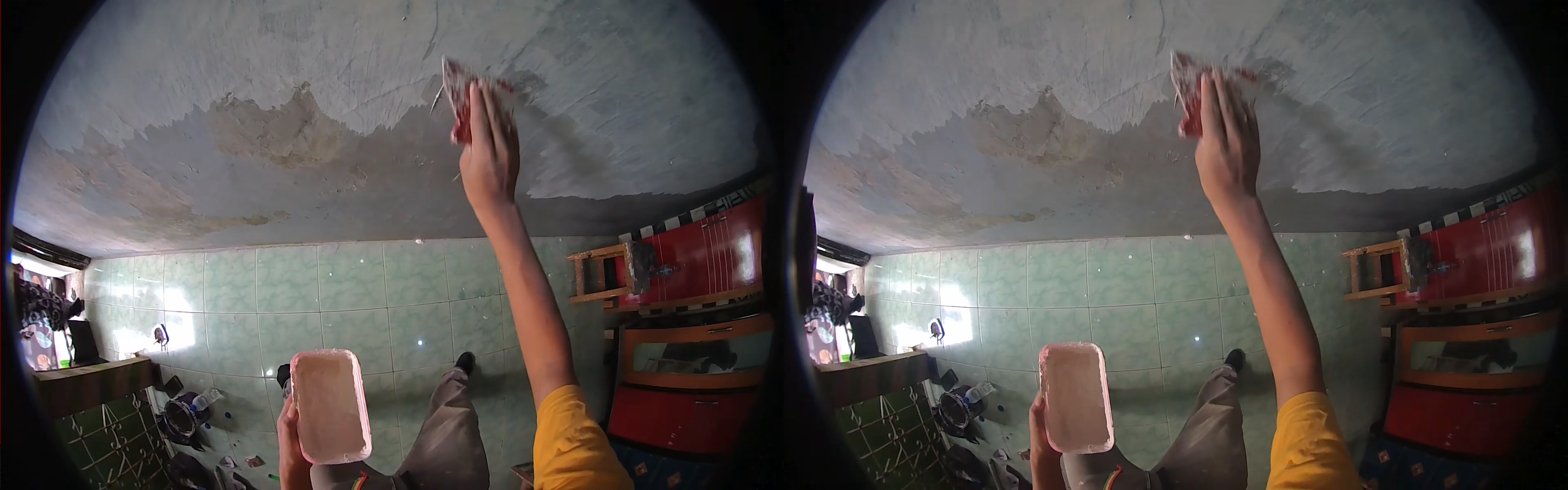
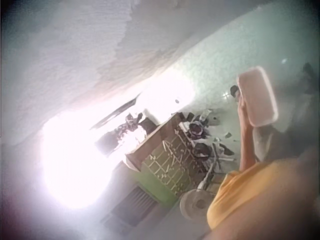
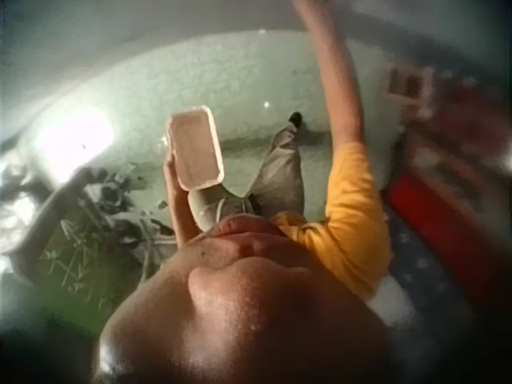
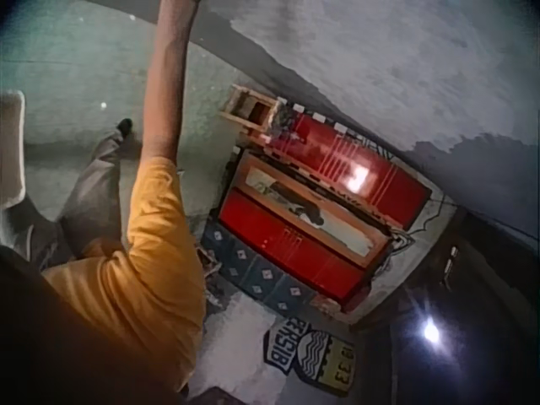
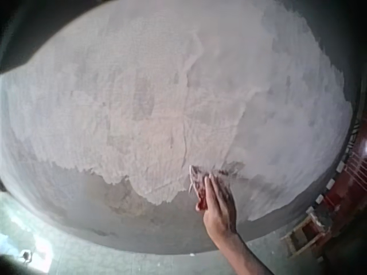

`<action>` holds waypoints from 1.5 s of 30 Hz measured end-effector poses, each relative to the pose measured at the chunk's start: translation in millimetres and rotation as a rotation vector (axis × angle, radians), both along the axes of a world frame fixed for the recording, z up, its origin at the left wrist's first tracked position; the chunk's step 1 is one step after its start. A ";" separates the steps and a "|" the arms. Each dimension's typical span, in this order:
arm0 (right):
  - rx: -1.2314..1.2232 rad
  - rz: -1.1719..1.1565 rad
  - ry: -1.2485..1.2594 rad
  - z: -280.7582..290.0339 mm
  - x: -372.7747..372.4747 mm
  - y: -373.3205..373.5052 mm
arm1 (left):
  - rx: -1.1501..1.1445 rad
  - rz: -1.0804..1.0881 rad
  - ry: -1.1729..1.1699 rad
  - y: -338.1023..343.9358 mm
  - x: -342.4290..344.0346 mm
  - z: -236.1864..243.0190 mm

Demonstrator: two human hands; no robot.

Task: The person applies patching compound to a ceiling using a putty knife, scooping the compound from a plastic container and adding water to it from a bottle.

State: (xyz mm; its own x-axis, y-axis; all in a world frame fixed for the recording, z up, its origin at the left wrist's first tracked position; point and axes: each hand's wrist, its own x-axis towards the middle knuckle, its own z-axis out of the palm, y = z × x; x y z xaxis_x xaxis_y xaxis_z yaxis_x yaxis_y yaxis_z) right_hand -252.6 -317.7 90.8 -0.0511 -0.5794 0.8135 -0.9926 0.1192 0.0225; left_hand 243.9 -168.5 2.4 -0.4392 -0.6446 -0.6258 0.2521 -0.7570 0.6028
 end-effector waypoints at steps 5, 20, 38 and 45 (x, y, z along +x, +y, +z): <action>0.135 -0.082 0.086 -45.7 2.8 -3.6 | -0.034 0.000 0.010 0.5 -3.7 -5.5; 0.292 -0.062 -0.019 -129.3 30.2 -31.0 | 0.010 0.032 -0.001 -16.2 -1.4 1.2; 0.117 0.547 -1.896 61.6 185.5 159.2 | -0.254 0.147 -0.060 -43.1 -72.2 117.6; -0.099 0.332 -1.172 166.7 216.1 212.0 | -0.542 0.083 0.078 -43.0 -81.4 205.6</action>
